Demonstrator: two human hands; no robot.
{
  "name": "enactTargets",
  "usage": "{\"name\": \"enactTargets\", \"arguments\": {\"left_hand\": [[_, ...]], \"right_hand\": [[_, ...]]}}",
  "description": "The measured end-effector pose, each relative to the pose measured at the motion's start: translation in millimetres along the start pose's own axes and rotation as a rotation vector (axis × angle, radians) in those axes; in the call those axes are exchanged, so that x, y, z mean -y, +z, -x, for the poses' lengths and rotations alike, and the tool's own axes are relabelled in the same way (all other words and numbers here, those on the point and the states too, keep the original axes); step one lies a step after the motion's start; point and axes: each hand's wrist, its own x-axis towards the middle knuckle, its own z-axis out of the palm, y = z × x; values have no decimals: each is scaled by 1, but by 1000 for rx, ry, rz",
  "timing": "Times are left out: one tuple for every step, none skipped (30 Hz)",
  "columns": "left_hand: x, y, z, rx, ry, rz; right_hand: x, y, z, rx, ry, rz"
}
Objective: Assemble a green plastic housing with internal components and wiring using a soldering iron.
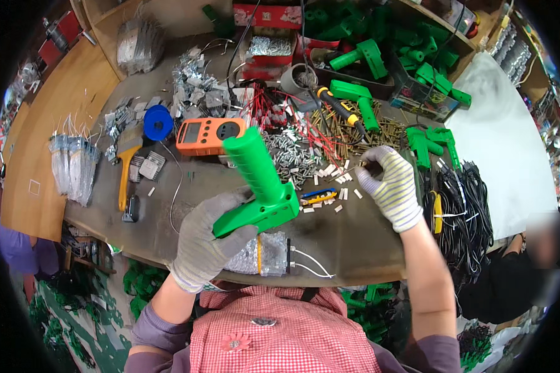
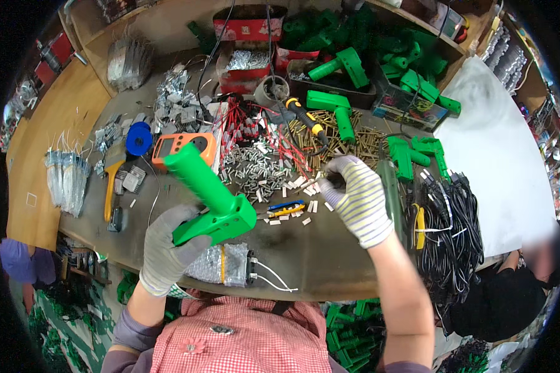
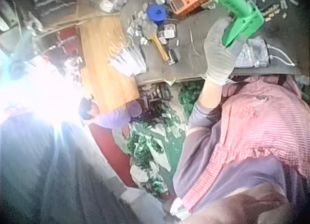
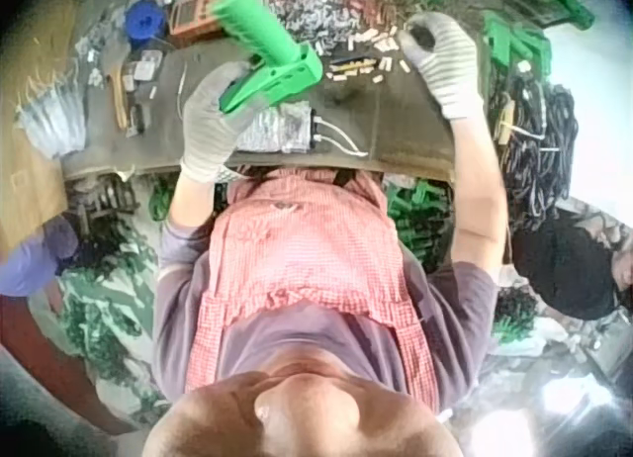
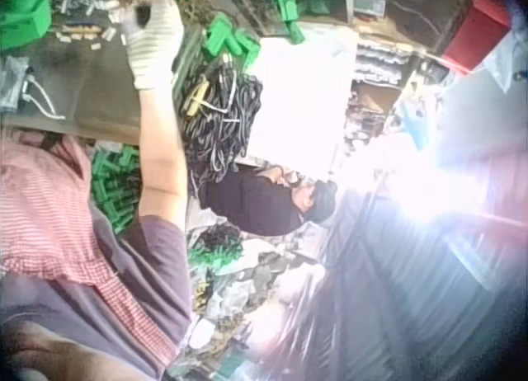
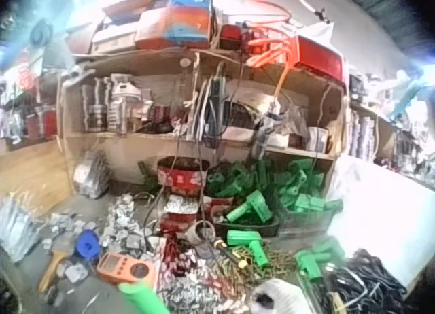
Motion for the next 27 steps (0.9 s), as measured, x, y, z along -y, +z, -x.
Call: {"name": "enactTargets", "arguments": {"left_hand": [[1, 0, 0, -4, -12, -8], [4, 2, 0, 8, 0, -14], [5, 5, -3, 31, 24, -11], [5, 7, -5, 35, 22, -11], [5, 9, -6, 54, 53, -25], [5, 10, -6, 69, 80, -42], [6, 12, -7, 67, 75, -43], [6, 13, -7, 74, 91, -66], [7, 13, -7, 77, 104, -93], [7, 12, -7, 69, 97, -96], [6, 11, -8, 84, 93, -98], [4, 11, -8, 107, 94, -93], [3, 11, -9, 108, 92, -90], [3, 11, -9, 130, 88, -116], [3, 11, -9, 148, 83, -147], [2, 11, -9, 147, 81, -147], [2, 12, -8, 125, 100, -124], [1, 11, -7, 95, 115, -108], [1, 11, -7, 83, 109, -115], [2, 13, -8, 115, 105, -99], [3, 13, -7, 145, 99, -85], [1, 14, -6, 130, 90, -94], [-1, 14, -4, 130, 118, -79], [-2, 17, -3, 131, 148, -59], [-1, 21, -1, 81, 212, -114], [1, 22, 3, 69, 205, -117], [2, 24, 7, 24, 212, -127]], "right_hand": [[12, 6, 4, 28, 112, -66], [22, 13, 6, 58, 224, -131], [29, 16, 7, 76, 327, -214], [27, 22, 11, 71, 355, -300], [26, 26, 13, 66, 365, -314], [26, 29, 14, 66, 374, -330], [29, 31, 15, 71, 374, -332], [32, 32, 16, 21, 417, -465], [36, 34, 16, -24, 457, -601], [43, 32, 16, -14, 455, -606], [53, 28, 15, 19, 504, -798], [62, 23, 17, 44, 555, -984], [69, 25, 21, 57, 558, -1041], [76, 27, 23, 58, 546, -1005], [79, 33, 24, 54, 517, -986], [81, 37, 25, 50, 487, -967], [82, 34, 26, 111, 510, -929], [84, 31, 26, 122, 505, -936], [86, 28, 27, 143, 427, -688], [88, 27, 28, 160, 343, -441], [87, 30, 29, 82, 215, -356], [89, 30, 29, 46, 261, -467], [92, 26, 27, 96, 398, -520], [91, 20, 28, 145, 537, -563], [83, 25, 34, 122, 364, -424], [87, 26, 36, 134, 358, -427], [96, 26, 36, 102, 308, -411]]}}
